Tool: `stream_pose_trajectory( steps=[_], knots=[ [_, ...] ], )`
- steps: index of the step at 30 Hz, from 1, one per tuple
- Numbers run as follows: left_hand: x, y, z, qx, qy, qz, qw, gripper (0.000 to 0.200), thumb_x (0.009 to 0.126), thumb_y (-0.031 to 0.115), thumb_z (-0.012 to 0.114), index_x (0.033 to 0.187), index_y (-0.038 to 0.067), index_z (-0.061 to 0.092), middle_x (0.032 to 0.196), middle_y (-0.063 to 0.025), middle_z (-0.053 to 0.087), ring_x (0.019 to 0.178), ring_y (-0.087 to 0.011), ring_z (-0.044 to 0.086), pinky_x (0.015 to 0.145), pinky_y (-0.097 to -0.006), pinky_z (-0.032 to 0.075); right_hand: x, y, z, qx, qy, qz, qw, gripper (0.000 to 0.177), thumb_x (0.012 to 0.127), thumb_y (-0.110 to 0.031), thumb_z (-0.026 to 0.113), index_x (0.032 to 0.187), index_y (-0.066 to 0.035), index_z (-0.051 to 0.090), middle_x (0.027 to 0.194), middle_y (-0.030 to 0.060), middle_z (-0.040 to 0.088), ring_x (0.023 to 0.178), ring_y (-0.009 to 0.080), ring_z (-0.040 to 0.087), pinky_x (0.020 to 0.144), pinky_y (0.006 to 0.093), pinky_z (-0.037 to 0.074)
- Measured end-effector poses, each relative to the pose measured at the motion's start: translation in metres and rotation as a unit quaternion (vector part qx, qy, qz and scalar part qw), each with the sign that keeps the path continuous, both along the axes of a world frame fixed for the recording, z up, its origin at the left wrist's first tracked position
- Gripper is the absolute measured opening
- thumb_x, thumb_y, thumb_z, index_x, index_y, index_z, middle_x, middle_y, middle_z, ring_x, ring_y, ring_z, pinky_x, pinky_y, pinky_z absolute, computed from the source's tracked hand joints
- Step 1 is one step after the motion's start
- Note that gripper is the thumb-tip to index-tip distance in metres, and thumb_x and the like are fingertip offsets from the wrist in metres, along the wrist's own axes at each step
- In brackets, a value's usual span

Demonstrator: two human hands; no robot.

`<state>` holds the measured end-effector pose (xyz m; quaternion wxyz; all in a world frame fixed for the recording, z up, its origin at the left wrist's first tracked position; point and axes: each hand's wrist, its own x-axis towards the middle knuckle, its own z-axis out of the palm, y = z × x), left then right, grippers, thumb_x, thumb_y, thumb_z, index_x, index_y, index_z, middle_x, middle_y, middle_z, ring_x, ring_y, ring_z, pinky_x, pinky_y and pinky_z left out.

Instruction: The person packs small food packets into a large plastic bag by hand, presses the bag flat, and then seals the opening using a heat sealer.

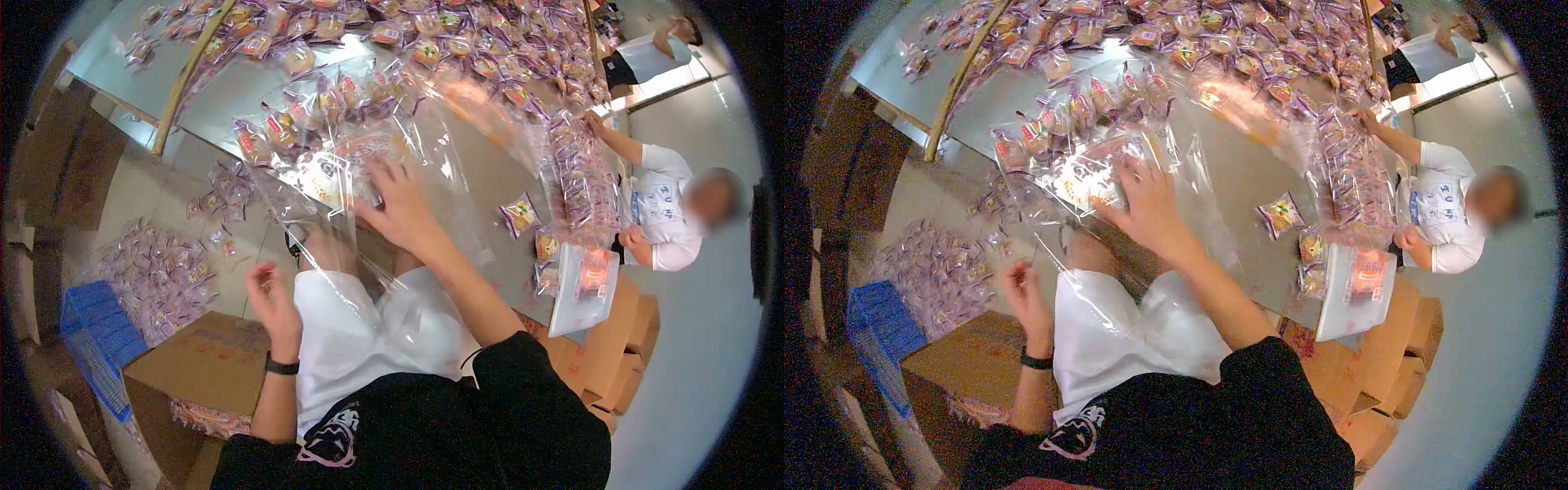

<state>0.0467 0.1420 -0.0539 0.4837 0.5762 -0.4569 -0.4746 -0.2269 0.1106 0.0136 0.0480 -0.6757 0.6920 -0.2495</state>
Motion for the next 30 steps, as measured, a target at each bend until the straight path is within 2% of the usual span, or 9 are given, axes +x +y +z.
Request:
stream_pose_trajectory(
  steps=[3, 9, 13, 17, 20, 22, 25, 28, 30],
  knots=[
    [-0.016, 0.018, -0.034, -0.104, -0.340, -0.234, 0.905, 0.069, 0.082, 0.032, 0.077, 0.137, -0.002, 0.049, 0.121, -0.0215, 0.059, 0.111, -0.0390, 0.058, 0.098, -0.0473, 0.046, 0.002, 0.037, 0.010, -0.006, 0.051, 0.032, 0.998, 0.076, 0.091, -0.053, 0.066, 0.147, -0.005, 0.049, 0.150, 0.0198, 0.048, 0.137, 0.0411, 0.045, 0.107, 0.0521, 0.041],
    [-0.062, -0.008, -0.031, -0.085, -0.329, -0.271, 0.901, 0.090, 0.077, 0.045, 0.077, 0.147, 0.001, 0.041, 0.135, -0.0257, 0.051, 0.121, -0.0475, 0.054, 0.100, -0.0563, 0.047, 0.012, 0.053, 0.015, 0.048, 0.035, 0.092, 0.994, 0.075, 0.094, -0.049, 0.062, 0.151, -0.004, 0.044, 0.157, 0.0221, 0.039, 0.142, 0.0432, 0.038, 0.113, 0.0514, 0.036],
    [-0.091, -0.026, -0.053, -0.084, -0.456, -0.271, 0.843, 0.077, 0.082, 0.045, 0.072, 0.141, 0.003, 0.046, 0.127, -0.0259, 0.055, 0.112, -0.0469, 0.058, 0.092, -0.0536, 0.053, 0.026, 0.017, 0.013, 0.011, 0.020, 0.039, 0.999, 0.073, 0.092, -0.036, 0.066, 0.152, -0.003, 0.040, 0.158, 0.0249, 0.035, 0.141, 0.0453, 0.038, 0.112, 0.0534, 0.037],
    [-0.091, -0.041, -0.068, -0.140, -0.459, -0.298, 0.825, 0.062, 0.085, 0.040, 0.069, 0.132, 0.003, 0.053, 0.122, -0.0255, 0.058, 0.108, -0.0452, 0.060, 0.082, -0.0531, 0.055, 0.030, -0.018, -0.003, -0.024, -0.046, 0.081, 0.995, 0.079, 0.092, -0.030, 0.067, 0.158, -0.006, 0.032, 0.156, 0.0304, 0.034, 0.140, 0.0473, 0.039, 0.113, 0.0536, 0.036],
    [-0.090, -0.054, -0.085, -0.170, -0.459, -0.315, 0.813, 0.057, 0.078, 0.039, 0.075, 0.121, 0.004, 0.064, 0.114, -0.0267, 0.062, 0.101, -0.0451, 0.062, 0.077, -0.0511, 0.054, 0.034, -0.041, 0.001, -0.023, -0.097, 0.093, 0.991, 0.080, 0.092, -0.030, 0.068, 0.159, -0.008, 0.030, 0.145, 0.0306, 0.046, 0.128, 0.0489, 0.049, 0.107, 0.0522, 0.042],
    [-0.100, -0.052, -0.077, -0.104, -0.500, -0.299, 0.806, 0.056, 0.079, 0.043, 0.075, 0.121, 0.008, 0.066, 0.110, -0.0212, 0.066, 0.099, -0.0409, 0.065, 0.079, -0.0501, 0.054, 0.034, -0.063, -0.005, -0.079, -0.096, 0.082, 0.989, 0.075, 0.091, -0.026, 0.070, 0.156, -0.006, 0.037, 0.118, 0.0236, 0.066, 0.104, 0.0463, 0.062, 0.089, 0.0491, 0.050],
    [-0.114, -0.064, -0.035, 0.102, -0.535, -0.404, 0.735, 0.055, 0.086, 0.046, 0.069, 0.127, 0.010, 0.065, 0.123, -0.0165, 0.067, 0.111, -0.0335, 0.065, 0.091, -0.0532, 0.050, 0.047, -0.075, 0.004, -0.090, -0.029, 0.018, 0.995, 0.072, 0.088, -0.026, 0.073, 0.151, -0.006, 0.044, 0.107, 0.0191, 0.068, 0.095, 0.0404, 0.062, 0.084, 0.0497, 0.047],
    [-0.112, -0.044, -0.120, -0.022, -0.594, -0.331, 0.733, 0.035, 0.093, 0.036, 0.063, 0.120, 0.014, 0.069, 0.113, -0.0082, 0.071, 0.104, -0.0255, 0.068, 0.078, -0.0442, 0.054, 0.061, -0.073, -0.004, -0.154, -0.094, -0.028, 0.983, 0.068, 0.085, -0.030, 0.077, 0.143, -0.005, 0.053, 0.100, 0.0161, 0.069, 0.093, 0.0352, 0.062, 0.084, 0.0464, 0.045],
    [-0.115, -0.041, -0.121, -0.068, -0.622, -0.331, 0.706, 0.029, 0.097, 0.031, 0.059, 0.118, 0.013, 0.070, 0.107, -0.0069, 0.073, 0.100, -0.0231, 0.070, 0.073, -0.0406, 0.055, 0.066, -0.073, 0.007, -0.128, -0.078, -0.055, 0.987, 0.060, 0.082, -0.033, 0.079, 0.132, -0.005, 0.061, 0.097, 0.0146, 0.069, 0.093, 0.0343, 0.061, 0.086, 0.0461, 0.043]
  ],
)
